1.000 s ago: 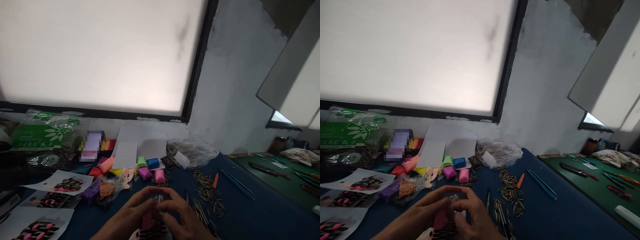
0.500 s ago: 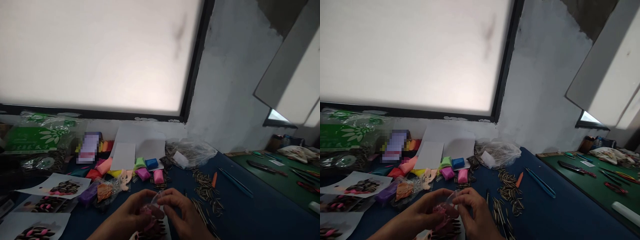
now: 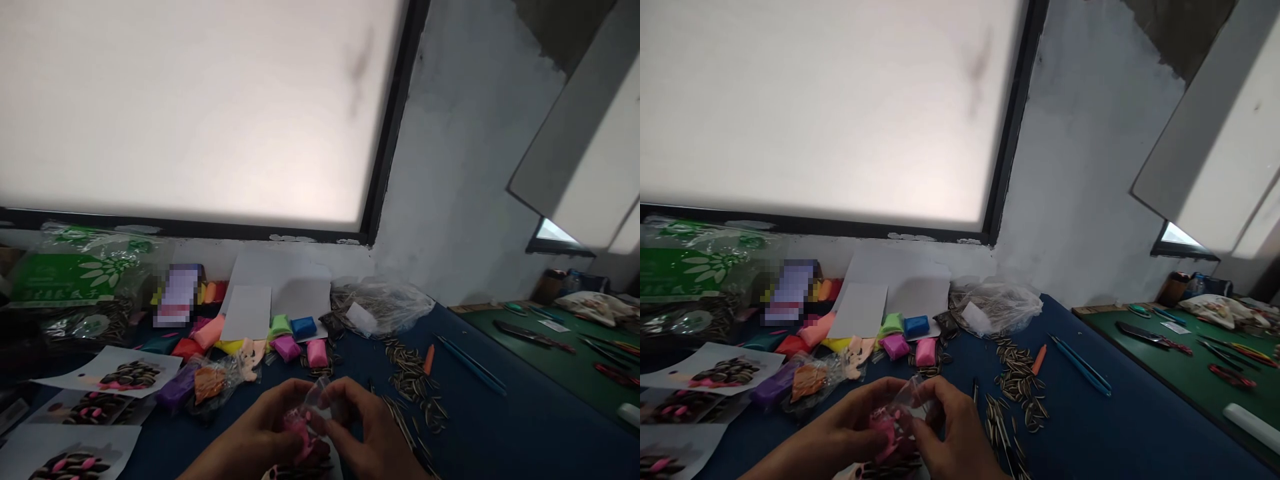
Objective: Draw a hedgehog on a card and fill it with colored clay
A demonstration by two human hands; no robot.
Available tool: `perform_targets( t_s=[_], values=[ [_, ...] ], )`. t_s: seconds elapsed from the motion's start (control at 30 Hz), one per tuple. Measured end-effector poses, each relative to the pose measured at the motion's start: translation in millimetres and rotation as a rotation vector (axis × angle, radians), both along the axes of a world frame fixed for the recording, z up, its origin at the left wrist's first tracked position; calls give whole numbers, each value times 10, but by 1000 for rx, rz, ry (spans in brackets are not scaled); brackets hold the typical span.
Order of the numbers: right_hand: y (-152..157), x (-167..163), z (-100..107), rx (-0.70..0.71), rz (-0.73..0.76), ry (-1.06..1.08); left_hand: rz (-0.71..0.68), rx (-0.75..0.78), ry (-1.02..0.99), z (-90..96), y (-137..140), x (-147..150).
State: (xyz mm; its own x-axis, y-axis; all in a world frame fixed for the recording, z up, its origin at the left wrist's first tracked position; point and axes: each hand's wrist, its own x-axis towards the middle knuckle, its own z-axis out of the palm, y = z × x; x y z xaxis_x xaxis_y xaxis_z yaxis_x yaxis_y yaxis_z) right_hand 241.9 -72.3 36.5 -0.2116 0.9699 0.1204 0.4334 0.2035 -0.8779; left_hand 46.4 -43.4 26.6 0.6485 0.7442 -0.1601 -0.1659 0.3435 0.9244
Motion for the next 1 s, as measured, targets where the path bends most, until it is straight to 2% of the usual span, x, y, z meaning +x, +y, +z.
perform_targets(
  t_s=[0.13,0.27,0.37,0.5,0.63,0.77,0.9,1.0],
  values=[
    [0,2,45,-62,75,47,16,-11,27,-20,-7,-4],
    [-23,-3,54,-86,108,83,53,-5,53,-191,31,8],
    [-27,-18,44,-42,81,130,85,13,54,-282,68,28],
    [-25,-7,119,-22,74,85,53,-5,96,-250,104,37],
    [-74,98,287,-88,173,2,62,-22,144,-272,153,55],
    [-105,209,383,-177,204,-116,-1,-4,141,-343,177,56],
    [-63,175,354,-279,152,2,-59,29,83,-272,140,5],
    [-21,133,297,-294,229,132,-62,55,101,-210,120,-15]
  ],
)
